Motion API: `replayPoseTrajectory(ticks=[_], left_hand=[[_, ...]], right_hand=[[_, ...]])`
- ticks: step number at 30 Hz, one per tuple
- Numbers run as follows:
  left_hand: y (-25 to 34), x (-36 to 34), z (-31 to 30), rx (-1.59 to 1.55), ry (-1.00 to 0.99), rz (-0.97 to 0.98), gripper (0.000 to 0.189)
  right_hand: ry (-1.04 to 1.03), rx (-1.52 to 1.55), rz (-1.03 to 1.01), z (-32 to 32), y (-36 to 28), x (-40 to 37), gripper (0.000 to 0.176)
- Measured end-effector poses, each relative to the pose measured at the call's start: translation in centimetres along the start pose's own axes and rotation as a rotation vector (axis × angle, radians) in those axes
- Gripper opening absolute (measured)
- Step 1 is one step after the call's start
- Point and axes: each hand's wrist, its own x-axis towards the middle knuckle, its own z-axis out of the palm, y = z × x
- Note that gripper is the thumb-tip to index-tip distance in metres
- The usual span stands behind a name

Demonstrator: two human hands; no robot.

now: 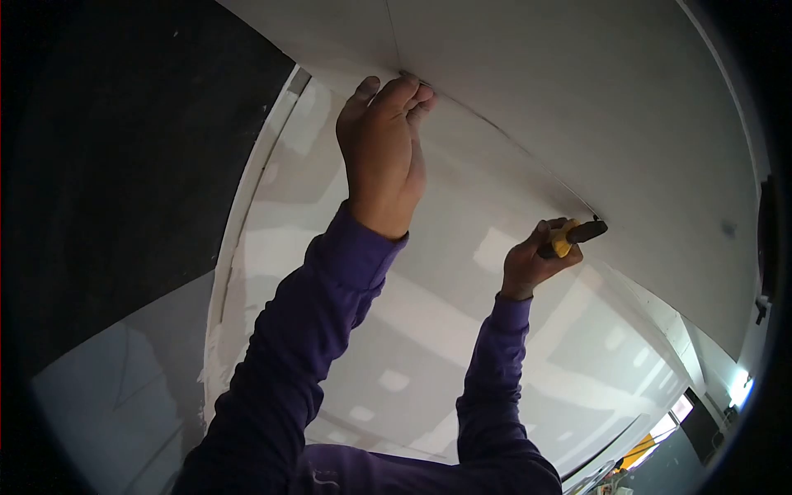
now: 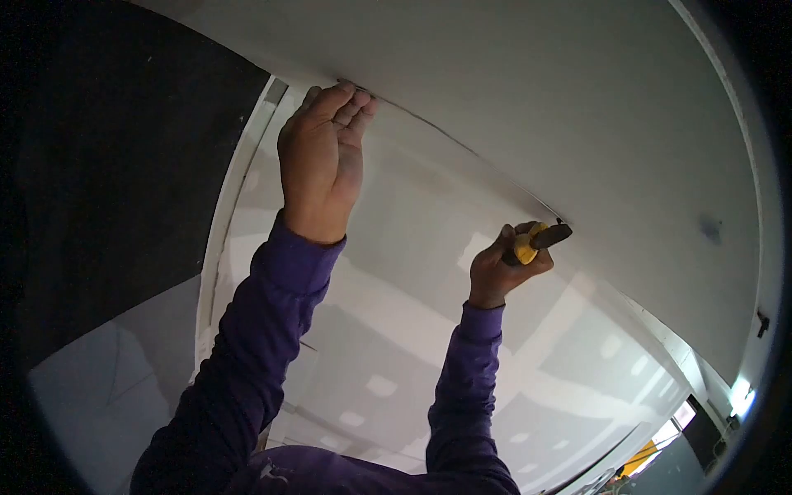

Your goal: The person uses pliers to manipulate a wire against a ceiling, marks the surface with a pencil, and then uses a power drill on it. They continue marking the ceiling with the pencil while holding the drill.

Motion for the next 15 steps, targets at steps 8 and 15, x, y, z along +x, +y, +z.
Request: replayPoseTrajectory(ticks=[8, 15], left_hand=[[0.1, -0.1, -0.1, -0.001, -0.009, 0.01, 0.008], [0.4, 0.0, -0.2, 0.014, -0.035, -0.021, 0.009]], right_hand=[[-0.057, 0.083, 0.049, 0.4, 0.5, -0.8, 0.044], [0.16, 0.231, 0.024, -0.4, 0.3, -0.5, 0.033]])
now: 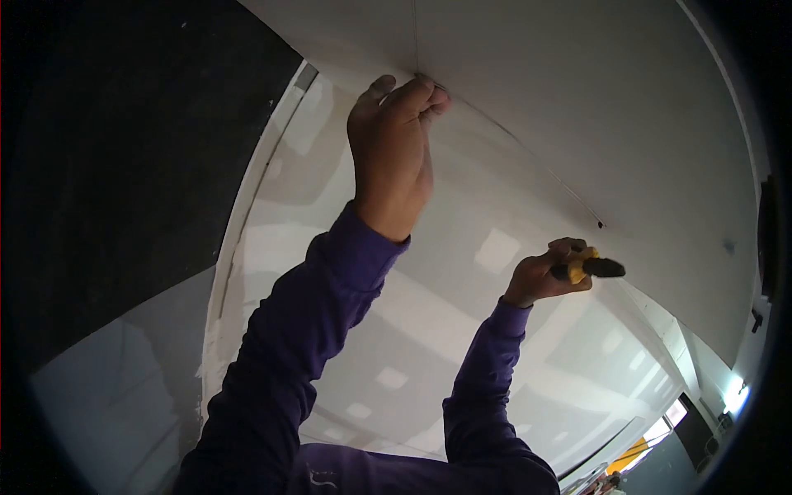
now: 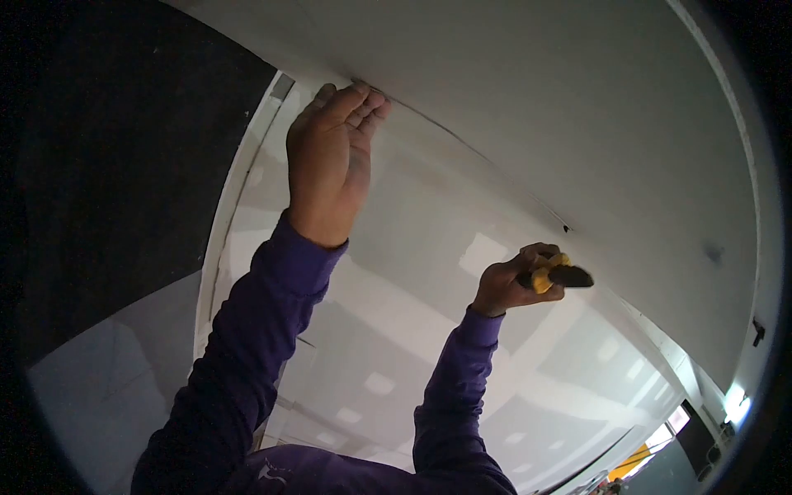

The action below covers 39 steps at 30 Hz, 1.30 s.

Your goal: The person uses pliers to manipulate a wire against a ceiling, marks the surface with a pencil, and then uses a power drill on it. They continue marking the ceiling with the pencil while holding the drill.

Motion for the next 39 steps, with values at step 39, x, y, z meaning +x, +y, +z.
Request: replayPoseTrajectory(ticks=[39], left_hand=[[-0.7, 1.3, -3.4, 1.095, -0.249, 0.846, 0.019]], right_hand=[[-0.213, 0.055, 0.36, -13.9, -6.7, -9.1, 0.021]])
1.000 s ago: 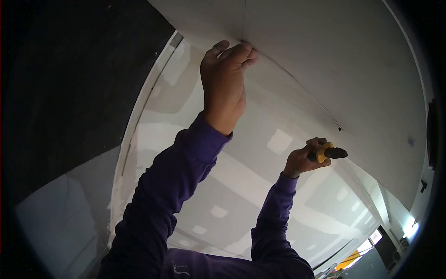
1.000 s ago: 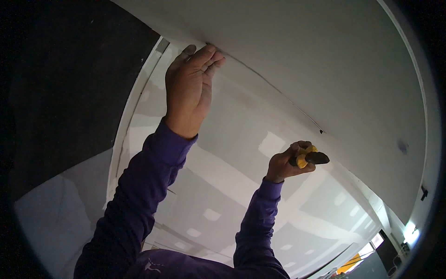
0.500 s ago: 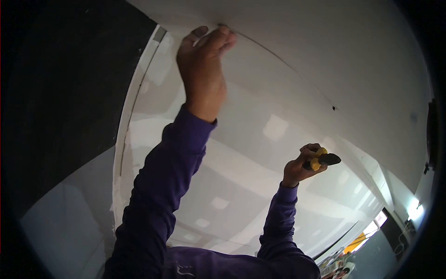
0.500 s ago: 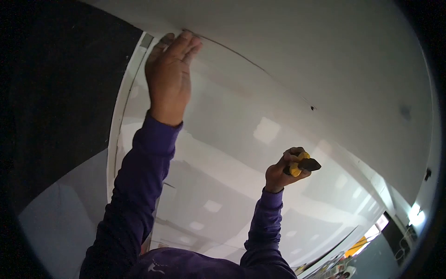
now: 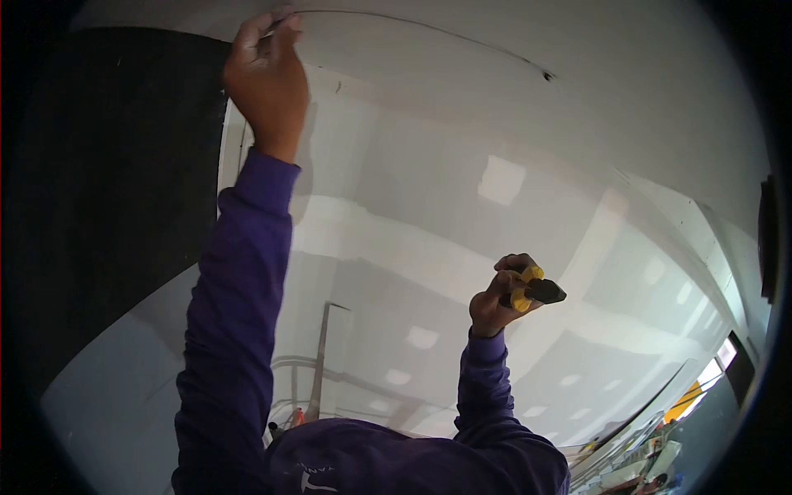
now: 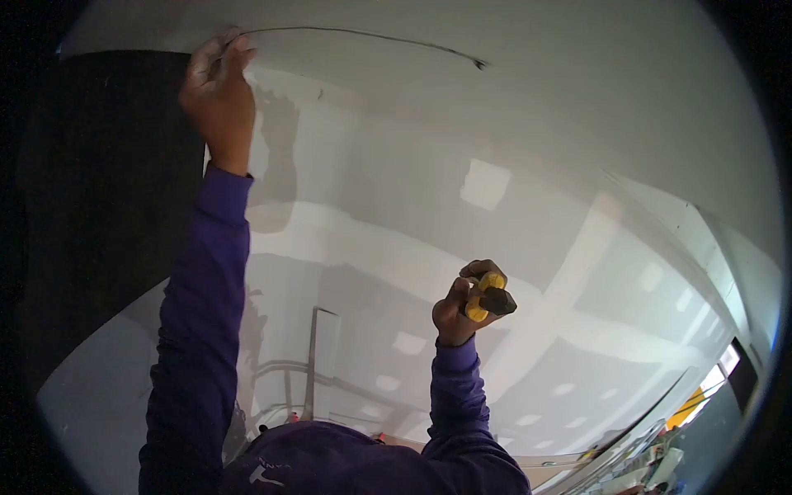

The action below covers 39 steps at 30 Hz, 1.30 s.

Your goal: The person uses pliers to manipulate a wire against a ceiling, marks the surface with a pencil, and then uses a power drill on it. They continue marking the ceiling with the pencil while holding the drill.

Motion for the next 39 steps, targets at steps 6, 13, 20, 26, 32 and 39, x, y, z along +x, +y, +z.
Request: replayPoseTrajectory(ticks=[6, 13, 20, 26, 32, 39], left_hand=[[-1.1, -1.1, -0.3, 0.361, -0.211, -0.012, 0.011], [-5.1, -5.5, 3.3, 0.467, -0.437, 0.036, 0.011], [-8.7, -11.6, 10.2, 0.315, -0.415, 0.015, 0.01], [-4.8, -14.6, 15.7, 0.175, -0.438, -0.175, 0.016], [-4.6, -15.2, 18.7, 0.082, -0.437, -0.11, 0.015], [-0.4, -17.1, 19.9, -0.031, -0.462, -0.162, 0.015]], right_hand=[[0.096, 0.037, 0.078, -2.5, 2.2, -2.7, 0.026], [0.181, 0.019, 0.17, -4.7, 3.6, -6.3, 0.034], [0.089, -0.04, 0.277, -5.7, 4.6, -8.8, 0.037], [0.062, -0.069, 0.347, -7.3, 5.3, -8.1, 0.034], [0.15, -0.041, 0.378, -7.7, 6.7, -8.6, 0.03], [0.22, 0.086, 0.361, -7.6, 7.2, -10.5, 0.03]])
